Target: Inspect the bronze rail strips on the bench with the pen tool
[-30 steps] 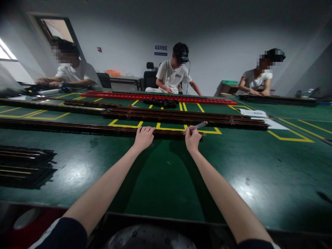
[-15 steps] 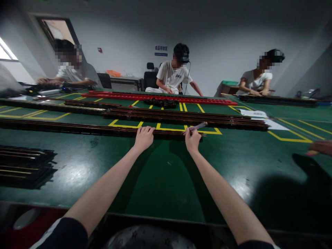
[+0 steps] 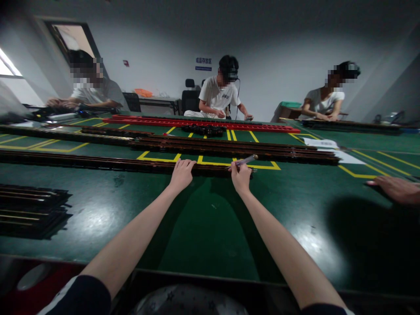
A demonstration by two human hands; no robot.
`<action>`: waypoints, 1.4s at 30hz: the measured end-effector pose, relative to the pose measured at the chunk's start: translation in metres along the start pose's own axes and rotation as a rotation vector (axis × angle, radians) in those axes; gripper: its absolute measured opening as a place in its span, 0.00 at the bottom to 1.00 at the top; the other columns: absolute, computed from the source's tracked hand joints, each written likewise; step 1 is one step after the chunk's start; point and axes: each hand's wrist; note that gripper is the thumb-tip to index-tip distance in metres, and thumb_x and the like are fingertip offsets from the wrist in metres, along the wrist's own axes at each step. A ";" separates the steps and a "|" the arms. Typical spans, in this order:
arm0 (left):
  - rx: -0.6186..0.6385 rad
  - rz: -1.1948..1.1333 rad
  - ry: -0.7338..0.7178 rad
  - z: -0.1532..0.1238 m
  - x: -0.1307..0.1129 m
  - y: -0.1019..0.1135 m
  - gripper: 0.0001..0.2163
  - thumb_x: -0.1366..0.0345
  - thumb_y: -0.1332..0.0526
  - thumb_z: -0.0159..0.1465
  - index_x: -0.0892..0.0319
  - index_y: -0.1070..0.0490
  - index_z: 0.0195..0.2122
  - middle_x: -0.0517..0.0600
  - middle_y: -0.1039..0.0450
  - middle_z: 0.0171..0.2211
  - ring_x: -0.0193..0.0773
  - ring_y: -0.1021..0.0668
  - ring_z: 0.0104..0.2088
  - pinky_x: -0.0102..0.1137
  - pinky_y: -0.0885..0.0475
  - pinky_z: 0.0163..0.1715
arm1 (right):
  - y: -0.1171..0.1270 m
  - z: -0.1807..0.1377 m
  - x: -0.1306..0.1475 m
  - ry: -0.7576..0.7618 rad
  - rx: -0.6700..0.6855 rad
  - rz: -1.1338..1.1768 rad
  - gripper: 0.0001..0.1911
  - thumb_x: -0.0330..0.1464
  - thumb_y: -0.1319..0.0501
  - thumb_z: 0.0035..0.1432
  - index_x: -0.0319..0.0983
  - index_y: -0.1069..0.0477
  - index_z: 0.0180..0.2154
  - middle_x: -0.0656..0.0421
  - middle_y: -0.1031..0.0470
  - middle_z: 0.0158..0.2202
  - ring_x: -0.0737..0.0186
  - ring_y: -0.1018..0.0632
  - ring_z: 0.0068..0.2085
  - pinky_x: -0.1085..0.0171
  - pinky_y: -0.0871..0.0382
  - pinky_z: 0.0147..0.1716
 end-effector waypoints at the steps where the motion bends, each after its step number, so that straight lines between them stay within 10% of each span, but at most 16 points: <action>1: 0.001 -0.009 -0.005 0.000 0.001 -0.001 0.23 0.79 0.52 0.61 0.65 0.33 0.56 0.57 0.29 0.52 0.45 0.30 0.56 0.46 0.47 0.65 | 0.000 0.000 0.000 -0.004 0.001 0.003 0.23 0.53 0.48 0.58 0.39 0.33 0.31 0.55 0.23 0.26 0.56 0.22 0.29 0.55 0.30 0.37; 42: 0.018 -0.017 -0.023 -0.002 0.006 0.004 0.22 0.75 0.52 0.61 0.61 0.33 0.56 0.56 0.28 0.51 0.47 0.30 0.54 0.44 0.41 0.59 | 0.023 0.011 0.000 -0.246 -0.042 0.119 0.14 0.45 0.41 0.55 0.40 0.32 0.30 0.59 0.25 0.24 0.57 0.23 0.30 0.58 0.30 0.34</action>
Point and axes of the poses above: each hand's wrist, its own z-axis towards the middle knuckle, its own y-axis out of the back of the hand, x = y × z
